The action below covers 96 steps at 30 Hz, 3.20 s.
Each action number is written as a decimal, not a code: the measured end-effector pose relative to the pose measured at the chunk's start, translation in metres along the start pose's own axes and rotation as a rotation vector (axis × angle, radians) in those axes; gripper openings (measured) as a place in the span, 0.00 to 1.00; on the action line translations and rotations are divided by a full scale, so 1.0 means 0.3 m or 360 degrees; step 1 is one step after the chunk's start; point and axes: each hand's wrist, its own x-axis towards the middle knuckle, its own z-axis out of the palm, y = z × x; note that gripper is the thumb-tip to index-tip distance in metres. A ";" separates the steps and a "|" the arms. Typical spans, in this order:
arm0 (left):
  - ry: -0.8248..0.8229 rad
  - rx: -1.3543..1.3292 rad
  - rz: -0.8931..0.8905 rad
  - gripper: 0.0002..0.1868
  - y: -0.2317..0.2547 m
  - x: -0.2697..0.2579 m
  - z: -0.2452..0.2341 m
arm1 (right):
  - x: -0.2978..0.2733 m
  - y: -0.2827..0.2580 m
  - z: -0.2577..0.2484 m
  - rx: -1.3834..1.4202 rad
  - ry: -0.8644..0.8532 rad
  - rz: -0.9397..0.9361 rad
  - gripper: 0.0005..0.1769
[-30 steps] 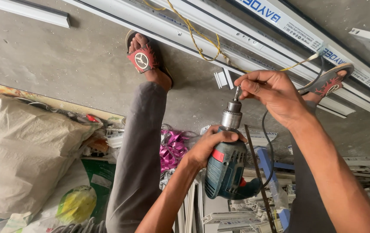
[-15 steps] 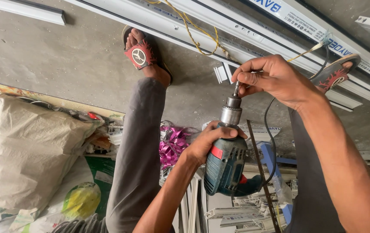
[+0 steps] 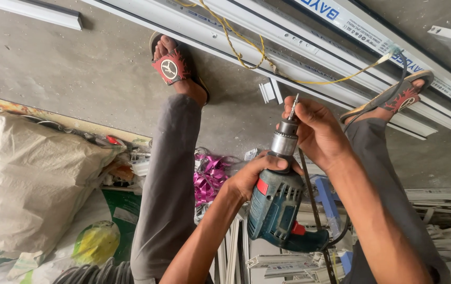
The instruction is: Drilling holes into aluminum or PVC window frame profiles using a hand drill.
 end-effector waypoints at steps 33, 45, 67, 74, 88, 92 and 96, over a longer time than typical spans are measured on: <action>0.0635 -0.0057 0.0229 0.25 -0.177 1.009 -0.089 | -0.315 0.103 -0.680 -0.2207 0.0980 -0.0850 0.46; 0.0515 -0.0041 0.0161 0.25 -0.183 1.012 -0.056 | -0.353 0.165 -0.693 -0.2113 0.1126 -0.1023 0.43; 0.0643 0.0140 0.0253 0.29 -0.164 1.082 -0.158 | -0.267 0.158 -0.766 -0.2253 0.1066 -0.1013 0.38; 0.0667 0.0192 0.0257 0.29 -0.167 1.079 -0.156 | -0.271 0.151 -0.772 -0.2256 0.1042 -0.1043 0.38; 0.0612 0.0219 0.0299 0.31 -0.151 1.070 -0.144 | -0.260 0.089 -0.736 -0.2428 0.1028 -0.1064 0.38; 0.0723 0.0301 0.0349 0.39 -0.163 1.046 -0.100 | -0.253 0.028 -0.726 -0.2611 0.0984 -0.1103 0.34; 0.1060 0.0514 0.0281 0.48 -0.212 0.961 -0.010 | -0.269 -0.026 -0.707 -0.2724 0.0912 -0.1044 0.34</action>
